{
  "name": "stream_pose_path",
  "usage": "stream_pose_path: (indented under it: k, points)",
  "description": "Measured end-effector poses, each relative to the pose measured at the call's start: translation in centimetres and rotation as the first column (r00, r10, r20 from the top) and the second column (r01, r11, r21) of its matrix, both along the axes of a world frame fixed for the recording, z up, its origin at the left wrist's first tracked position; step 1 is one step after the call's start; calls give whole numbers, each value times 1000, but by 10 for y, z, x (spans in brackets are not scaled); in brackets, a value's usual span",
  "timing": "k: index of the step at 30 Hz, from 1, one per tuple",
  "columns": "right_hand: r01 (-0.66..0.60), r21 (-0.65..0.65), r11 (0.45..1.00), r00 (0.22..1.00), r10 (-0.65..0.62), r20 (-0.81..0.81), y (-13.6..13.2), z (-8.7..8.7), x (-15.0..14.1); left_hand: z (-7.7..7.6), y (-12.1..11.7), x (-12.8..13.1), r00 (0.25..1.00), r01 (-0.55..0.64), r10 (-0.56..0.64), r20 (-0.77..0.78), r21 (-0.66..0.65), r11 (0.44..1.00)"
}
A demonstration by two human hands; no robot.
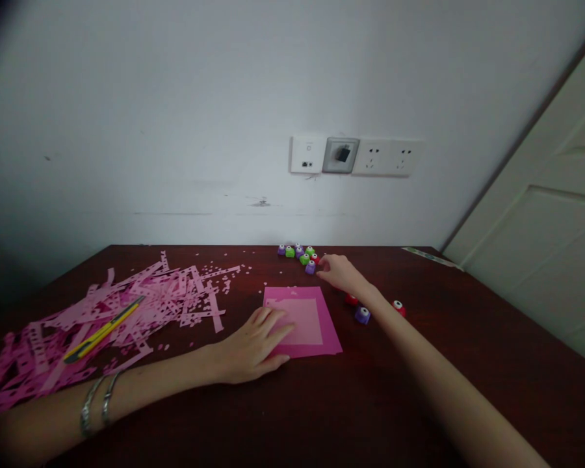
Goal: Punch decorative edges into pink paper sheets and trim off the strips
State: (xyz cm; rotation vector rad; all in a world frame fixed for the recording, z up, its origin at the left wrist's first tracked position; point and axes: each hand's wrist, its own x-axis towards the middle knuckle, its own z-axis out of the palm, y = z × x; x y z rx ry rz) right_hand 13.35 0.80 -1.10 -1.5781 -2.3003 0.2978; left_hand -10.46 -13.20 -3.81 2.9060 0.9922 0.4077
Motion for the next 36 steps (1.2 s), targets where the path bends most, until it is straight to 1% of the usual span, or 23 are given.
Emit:
stream_pose_path:
  k: [2, 5, 8, 11, 14, 18, 20, 23, 25, 27, 30, 32, 34, 35, 36]
  points:
    - [30, -25, 999, 999, -29, 16, 8, -3, -4, 5, 8, 1, 998, -9, 9, 64, 7, 1000]
    - [93, -30, 995, 994, -91, 63, 11, -2, -12, 10, 31, 1, 976, -67, 66, 207, -1, 998]
    - [189, -14, 982, 971, -185, 152, 9, 0, -22, 13, 60, 0, 920, -150, 152, 361, -33, 988]
    - [256, 26, 966, 942, -256, 217, 7, -2, -33, 11, 87, -3, 850, -218, 232, 473, -84, 972]
    - [294, 48, 955, 926, -297, 232, 8, -7, -42, 7, 105, -4, 790, -262, 315, 526, -174, 949]
    - [316, 57, 947, 921, -321, 219, 10, -13, -47, -1, 119, -7, 723, -268, 383, 575, -278, 923]
    - [318, 55, 946, 921, -322, 218, 10, -14, -47, -4, 122, -8, 702, -270, 407, 584, -311, 911]
    - [318, 38, 947, 919, -318, 235, 11, -15, -45, -5, 125, -9, 695, -283, 435, 572, -338, 897]
    - [281, 34, 959, 928, -280, 247, 13, -14, -42, -4, 126, -10, 693, -293, 443, 568, -339, 894]
    - [214, 40, 976, 945, -217, 243, 15, -10, -35, -3, 129, -10, 689, -295, 445, 573, -339, 893]
    - [40, 19, 999, 983, -43, 180, 14, 1, -22, 0, 134, -11, 681, -255, 447, 580, -384, 887]
    - [-109, -30, 994, 992, 111, 66, 10, 10, -13, 4, 139, -10, 684, -177, 430, 589, -439, 881]
    - [-231, -96, 968, 970, 222, -101, 4, 20, -8, 8, 143, -10, 704, -57, 399, 587, -514, 856]
    - [-280, -134, 951, 949, 252, -192, 1, 23, -6, 9, 145, -9, 715, 14, 387, 582, -566, 824]
    - [-326, -174, 929, 922, 271, -277, -2, 26, -5, 10, 146, -9, 721, 86, 381, 578, -621, 779]
